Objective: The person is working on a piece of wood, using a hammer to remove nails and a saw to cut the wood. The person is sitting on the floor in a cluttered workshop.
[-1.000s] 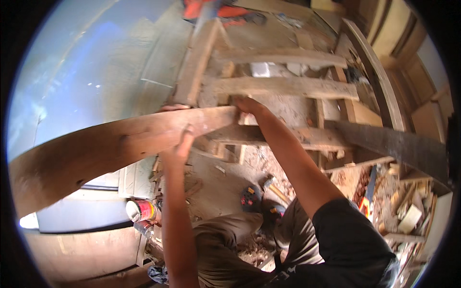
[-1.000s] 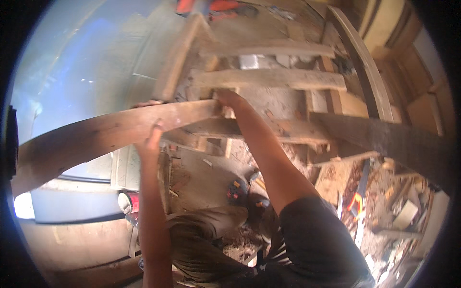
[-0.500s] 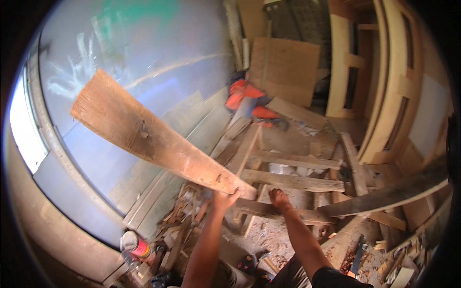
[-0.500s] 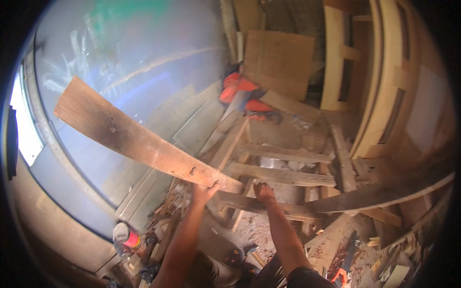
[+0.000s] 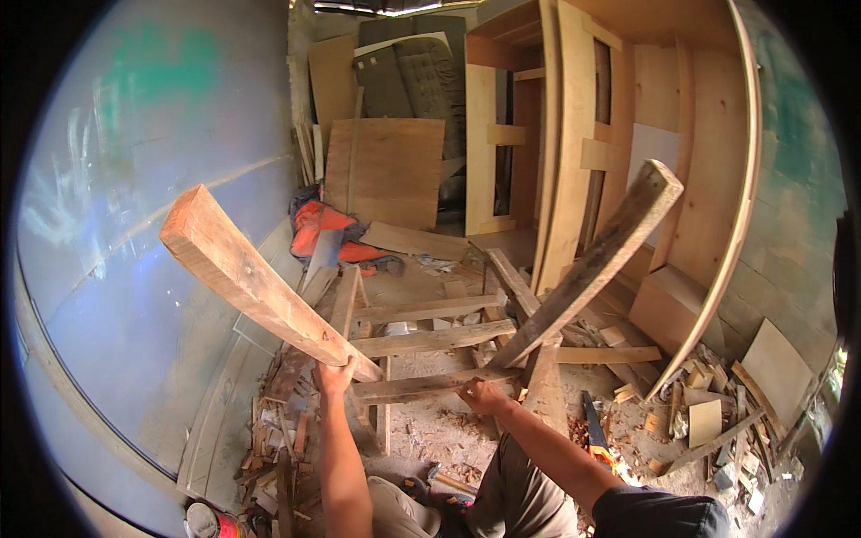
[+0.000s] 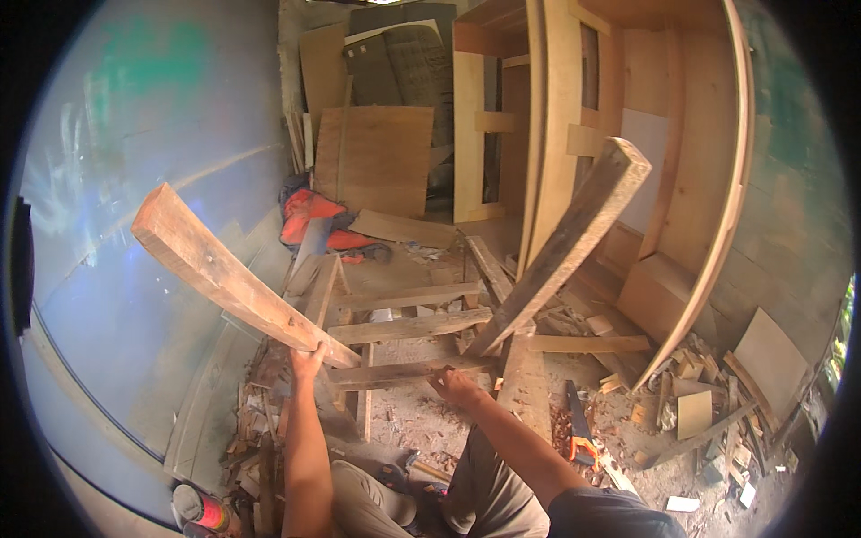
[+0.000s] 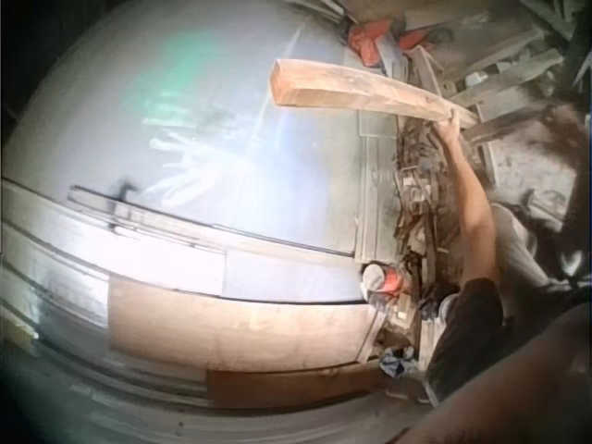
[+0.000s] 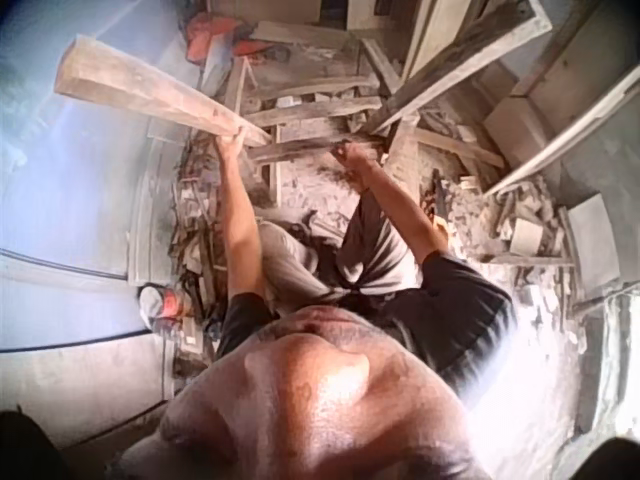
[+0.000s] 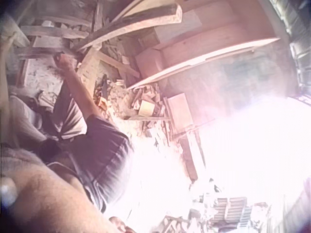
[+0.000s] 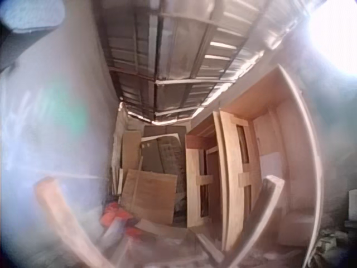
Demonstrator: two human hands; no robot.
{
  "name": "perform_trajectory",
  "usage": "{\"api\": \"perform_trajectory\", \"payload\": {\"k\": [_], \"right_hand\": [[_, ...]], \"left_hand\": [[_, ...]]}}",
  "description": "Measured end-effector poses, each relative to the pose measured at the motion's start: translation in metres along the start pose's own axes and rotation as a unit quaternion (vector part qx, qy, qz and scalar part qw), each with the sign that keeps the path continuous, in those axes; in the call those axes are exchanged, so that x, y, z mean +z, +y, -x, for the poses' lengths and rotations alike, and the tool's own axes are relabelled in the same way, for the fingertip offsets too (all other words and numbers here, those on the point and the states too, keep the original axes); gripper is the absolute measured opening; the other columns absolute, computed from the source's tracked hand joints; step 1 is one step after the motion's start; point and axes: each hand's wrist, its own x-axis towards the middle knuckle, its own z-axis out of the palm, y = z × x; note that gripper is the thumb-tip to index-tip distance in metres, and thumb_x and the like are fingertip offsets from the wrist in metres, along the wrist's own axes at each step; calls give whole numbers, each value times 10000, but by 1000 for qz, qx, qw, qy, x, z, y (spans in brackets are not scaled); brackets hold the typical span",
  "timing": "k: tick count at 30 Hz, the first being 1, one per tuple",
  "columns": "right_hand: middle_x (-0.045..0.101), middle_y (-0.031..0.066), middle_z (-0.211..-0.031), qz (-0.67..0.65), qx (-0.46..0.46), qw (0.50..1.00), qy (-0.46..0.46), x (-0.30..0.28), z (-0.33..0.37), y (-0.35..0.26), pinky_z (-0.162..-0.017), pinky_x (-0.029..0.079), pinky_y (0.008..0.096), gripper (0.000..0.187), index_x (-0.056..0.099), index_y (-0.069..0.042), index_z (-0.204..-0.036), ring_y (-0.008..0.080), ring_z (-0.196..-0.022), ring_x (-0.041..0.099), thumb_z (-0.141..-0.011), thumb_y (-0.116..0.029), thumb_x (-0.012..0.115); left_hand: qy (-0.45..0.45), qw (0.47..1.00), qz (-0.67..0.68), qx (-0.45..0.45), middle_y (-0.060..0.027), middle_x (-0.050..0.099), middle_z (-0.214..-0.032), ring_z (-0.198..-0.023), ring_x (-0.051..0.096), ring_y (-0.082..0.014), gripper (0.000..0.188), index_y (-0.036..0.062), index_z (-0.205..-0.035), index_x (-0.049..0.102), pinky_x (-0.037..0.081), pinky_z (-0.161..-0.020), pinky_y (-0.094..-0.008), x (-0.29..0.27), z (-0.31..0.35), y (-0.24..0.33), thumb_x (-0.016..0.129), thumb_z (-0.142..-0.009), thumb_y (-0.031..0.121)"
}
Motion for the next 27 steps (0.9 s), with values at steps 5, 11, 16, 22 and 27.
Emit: {"api": "perform_trajectory", "payload": {"k": [5, 11, 16, 22, 27], "right_hand": [[692, 244, -945, -44, 166, 981, -85, -24, 6, -25, -806, 522, 474, 460, 666, 2, -1070, 433, -894, 668, -963, -424, 528], [696, 238, -942, -57, 203, 970, -122, -28, 16, -26, -829, 511, 456, 489, 688, -3, -1035, 389, -933, 676, -956, -459, 531], [699, 238, -950, -25, 238, 957, -162, -18, 8, -12, -864, 509, 450, 521, 704, -5, -1019, 374, -986, 669, -946, -493, 536], [700, 241, -944, -13, 203, 964, -169, 1, 0, -22, -868, 509, 450, 500, 711, 4, -1004, 379, -979, 670, -940, -467, 554], [692, 196, -805, -38, 119, 983, -137, 3, -2, -44, -697, 525, 435, 462, 701, -11, -919, 326, -758, 686, -968, -450, 563]], "left_hand": [[25, 998, -47, 20, -233, 683, -948, -884, 649, -432, 550, -4, -1060, 652, 518, -784, -496, -3, -3, 19, 814, -653, 328], [26, 998, 33, 56, -229, 684, -849, -826, 663, -427, 426, -1, -942, 682, 527, -713, -485, -16, -2, 55, 815, -640, 268], [56, 998, -26, -4, -225, 689, -837, -814, 671, -429, 422, 7, -912, 682, 542, -701, -490, -21, 0, 71, 828, -623, 277], [42, 997, -54, -20, -217, 691, -826, -809, 676, -423, 430, 18, -894, 684, 552, -698, -487, -22, -1, 72, 838, -619, 311], [69, 995, -62, 20, -224, 678, -779, -782, 669, -434, 427, 7, -837, 677, 544, -667, -495, -23, -1, 75, 838, -619, 338]]}}
